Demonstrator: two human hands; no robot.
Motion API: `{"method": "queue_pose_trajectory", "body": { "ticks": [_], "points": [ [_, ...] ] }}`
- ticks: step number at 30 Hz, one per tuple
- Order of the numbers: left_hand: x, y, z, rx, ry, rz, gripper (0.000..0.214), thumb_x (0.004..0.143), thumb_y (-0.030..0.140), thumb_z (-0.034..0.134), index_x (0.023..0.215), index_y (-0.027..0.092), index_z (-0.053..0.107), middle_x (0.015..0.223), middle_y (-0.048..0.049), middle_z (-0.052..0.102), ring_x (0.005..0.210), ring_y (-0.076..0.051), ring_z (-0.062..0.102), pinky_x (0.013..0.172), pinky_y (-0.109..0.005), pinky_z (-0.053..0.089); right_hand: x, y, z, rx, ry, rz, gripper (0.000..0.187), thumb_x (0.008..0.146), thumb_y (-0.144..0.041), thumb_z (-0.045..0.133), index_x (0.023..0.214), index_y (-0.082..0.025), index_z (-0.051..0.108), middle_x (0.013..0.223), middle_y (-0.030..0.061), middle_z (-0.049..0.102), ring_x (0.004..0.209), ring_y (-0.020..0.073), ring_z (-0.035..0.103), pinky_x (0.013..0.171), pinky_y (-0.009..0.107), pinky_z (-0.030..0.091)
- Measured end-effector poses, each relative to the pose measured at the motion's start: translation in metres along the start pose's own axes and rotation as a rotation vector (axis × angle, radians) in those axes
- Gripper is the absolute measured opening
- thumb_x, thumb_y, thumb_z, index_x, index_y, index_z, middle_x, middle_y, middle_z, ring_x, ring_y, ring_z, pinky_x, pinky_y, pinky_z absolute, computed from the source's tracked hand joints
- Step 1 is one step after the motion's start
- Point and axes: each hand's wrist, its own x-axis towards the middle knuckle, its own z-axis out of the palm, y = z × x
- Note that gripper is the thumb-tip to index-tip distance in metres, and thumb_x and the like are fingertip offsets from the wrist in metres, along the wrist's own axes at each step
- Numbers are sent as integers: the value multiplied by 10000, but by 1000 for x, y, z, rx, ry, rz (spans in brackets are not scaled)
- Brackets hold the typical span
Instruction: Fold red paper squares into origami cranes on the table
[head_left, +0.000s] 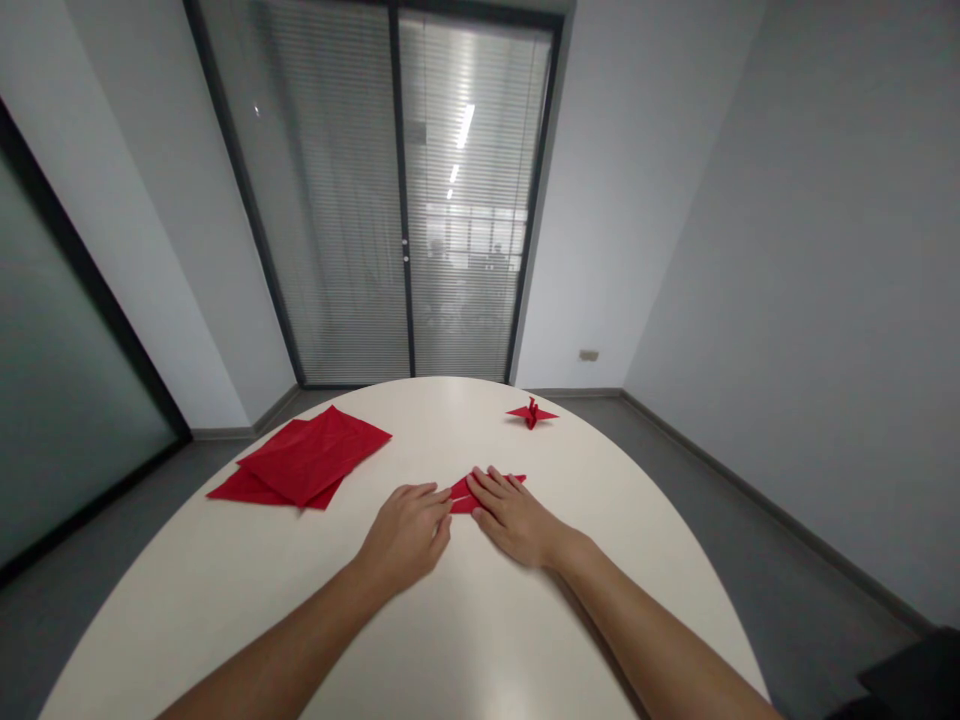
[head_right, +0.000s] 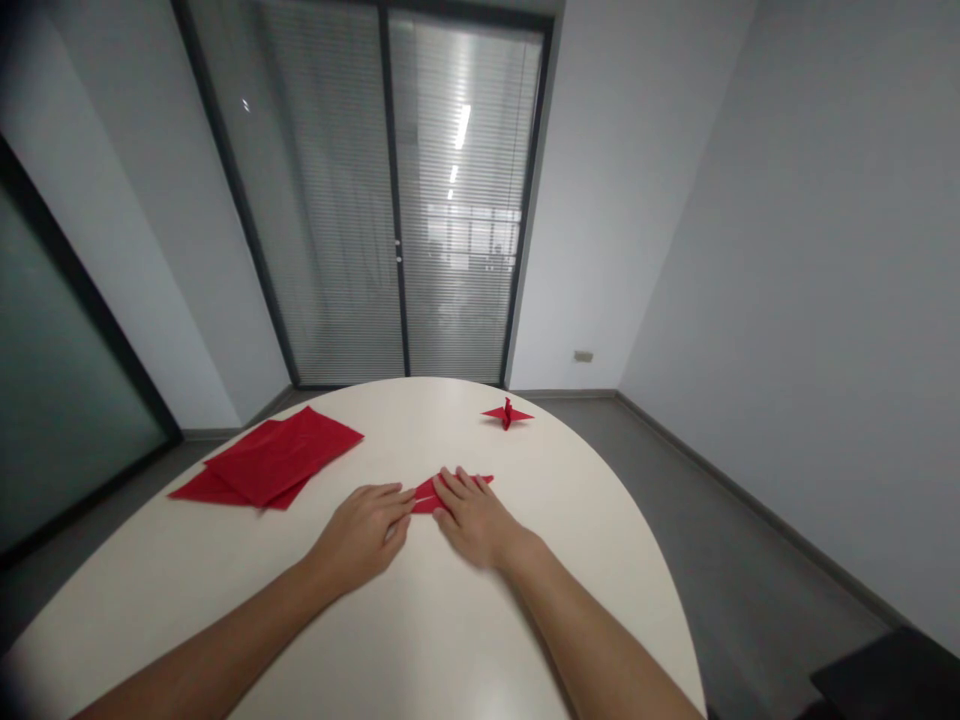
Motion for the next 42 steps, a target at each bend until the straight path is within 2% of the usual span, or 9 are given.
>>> {"method": "queue_pose_trajectory", "body": {
  "ticks": [4, 11, 16, 19, 21, 25, 31, 37, 42],
  "points": [
    [1, 2, -4, 35, -1, -10, 240, 886, 148, 540, 1012, 175, 743, 1095, -101, 757, 1039, -293, 671, 922, -478, 510, -1, -1, -1, -23, -29, 5, 601, 1034, -466, 344, 1557, -170, 327, 1616, 126, 244, 1509, 366, 158, 1213, 577, 165],
    [1, -1, -3, 25, -33, -105, 188, 914, 157, 546, 975, 179, 722, 980, -89, 759, 937, -264, 685, 836, -413, 518, -1, 0, -5, 31, -13, -41, 597, 1040, -480, 327, 1561, -190, 316, 1612, 119, 296, 1504, 347, 206, 1212, 561, 187],
    [3, -3, -3, 29, -43, -143, 189, 931, 179, 552, 1002, 181, 727, 992, -78, 759, 935, -261, 679, 830, -405, 508, 0, -4, -9, 74, 68, -75, 435, 1027, -383, 412, 1412, -190, 474, 1517, 153, 459, 1440, 332, 364, 1169, 540, 281],
    [5, -3, -3, 37, -70, -163, 186, 944, 203, 554, 987, 195, 735, 956, -65, 758, 914, -254, 672, 823, -392, 497, 2, -4, -11, 79, 106, -102, 278, 1035, -322, 390, 1234, -191, 534, 1296, 151, 618, 1229, 285, 570, 1067, 482, 408],
    [5, -3, -4, 41, -85, -182, 181, 949, 211, 558, 971, 202, 738, 936, -57, 756, 907, -246, 667, 819, -376, 490, 2, -3, -11, 92, 134, -111, 206, 1040, -296, 366, 1107, -199, 534, 1152, 130, 662, 1089, 256, 626, 991, 442, 462],
    [6, -4, -4, 31, -91, -196, 185, 950, 184, 557, 972, 222, 736, 927, -43, 751, 921, -229, 658, 822, -342, 477, 4, 1, -8, 98, 168, -81, 164, 1039, -274, 354, 1001, -213, 502, 1239, 145, 634, 1173, 256, 594, 1002, 425, 455],
    [5, -4, -5, 65, -100, -235, 296, 943, 170, 568, 1193, 268, 693, 923, -61, 723, 871, -224, 665, 791, -335, 494, 6, 3, -3, 76, 187, -12, 130, 1021, -250, 385, 974, -216, 501, 1244, 143, 634, 1156, 256, 608, 937, 397, 474],
    [2, -7, 0, 26, -101, -92, 322, 926, 93, 561, 1136, 273, 726, 1068, -18, 762, 955, -235, 649, 842, -369, 512, 10, 8, 1, 73, 249, -7, 72, 970, -175, 474, 935, -222, 515, 1062, 70, 657, 1014, 210, 620, 866, 336, 476],
    [2, -10, 5, 69, -96, -34, 304, 933, 79, 528, 1084, 235, 742, 1125, -37, 744, 999, -245, 631, 867, -399, 515, 12, 1, -4, -34, 324, -36, 143, 899, -106, 549, 997, -200, 593, 1083, 82, 646, 1063, 221, 576, 922, 340, 451]
  ]
}}
